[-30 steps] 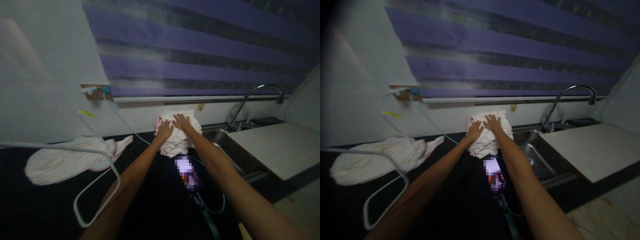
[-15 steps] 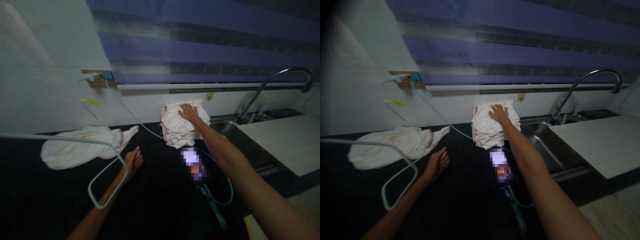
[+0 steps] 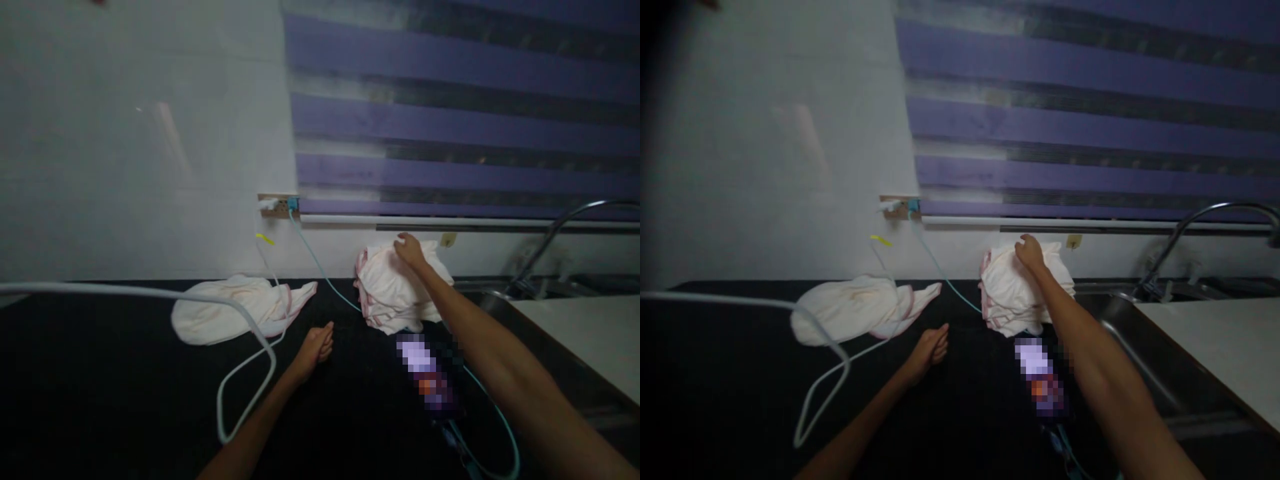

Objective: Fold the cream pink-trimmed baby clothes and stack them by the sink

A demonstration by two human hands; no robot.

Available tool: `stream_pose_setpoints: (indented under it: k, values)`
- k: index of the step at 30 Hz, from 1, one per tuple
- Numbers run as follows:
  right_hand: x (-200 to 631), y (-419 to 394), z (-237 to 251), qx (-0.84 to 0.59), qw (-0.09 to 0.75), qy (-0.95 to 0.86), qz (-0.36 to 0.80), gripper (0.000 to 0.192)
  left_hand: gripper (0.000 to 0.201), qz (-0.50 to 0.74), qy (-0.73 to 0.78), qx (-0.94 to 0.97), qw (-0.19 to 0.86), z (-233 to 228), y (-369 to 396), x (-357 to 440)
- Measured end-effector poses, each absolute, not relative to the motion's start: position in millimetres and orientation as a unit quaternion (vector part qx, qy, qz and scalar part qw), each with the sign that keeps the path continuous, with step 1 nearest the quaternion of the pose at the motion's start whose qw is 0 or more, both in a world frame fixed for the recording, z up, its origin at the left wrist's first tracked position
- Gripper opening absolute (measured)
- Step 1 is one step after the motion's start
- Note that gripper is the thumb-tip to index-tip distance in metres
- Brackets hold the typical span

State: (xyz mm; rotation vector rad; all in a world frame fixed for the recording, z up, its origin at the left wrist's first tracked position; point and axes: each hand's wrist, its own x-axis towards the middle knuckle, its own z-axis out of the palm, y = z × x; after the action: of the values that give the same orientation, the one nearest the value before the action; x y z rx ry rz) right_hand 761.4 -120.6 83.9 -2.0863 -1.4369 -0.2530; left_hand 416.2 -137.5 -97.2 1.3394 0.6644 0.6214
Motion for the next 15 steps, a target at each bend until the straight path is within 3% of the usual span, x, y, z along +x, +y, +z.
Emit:
stream_pose_setpoints:
  k: [1,3,5,8,10,15]
  values:
    - [740.2,-128.1,84.6,-0.768,0.344,-0.528,-0.112,0.053,0.076,0.282,0.297,0.601,0.686,-97.3,-138.2,416.7]
    - [686.7,-152.2,64.1,-0.689,0.534,-0.479,-0.104,0.049,0.077,0.289,0.3,0.609,0.675,-98.1,-139.0,418.2]
    - [629.0,-182.0,16.7,-0.619,0.611,-0.493,0.022,0.04,0.079,0.295,0.303,0.619,0.662,-99.1,-139.6,419.6]
    - [561.6,-213.3,-67.6,-0.591,0.603,-0.502,0.19,0.042,0.08,0.303,0.312,0.639,0.635,-98.7,-142.2,418.5]
    - [537.8,-218.7,-103.5,-0.598,0.572,-0.523,0.204,0.044,0.079,0.311,0.32,0.656,0.608,-96.9,-146.0,414.8]
    - [532.7,-211.2,-113.9,-0.593,0.55,-0.552,0.201,0.04,0.076,0.314,0.332,0.7,0.549,-89.7,-156.4,406.7]
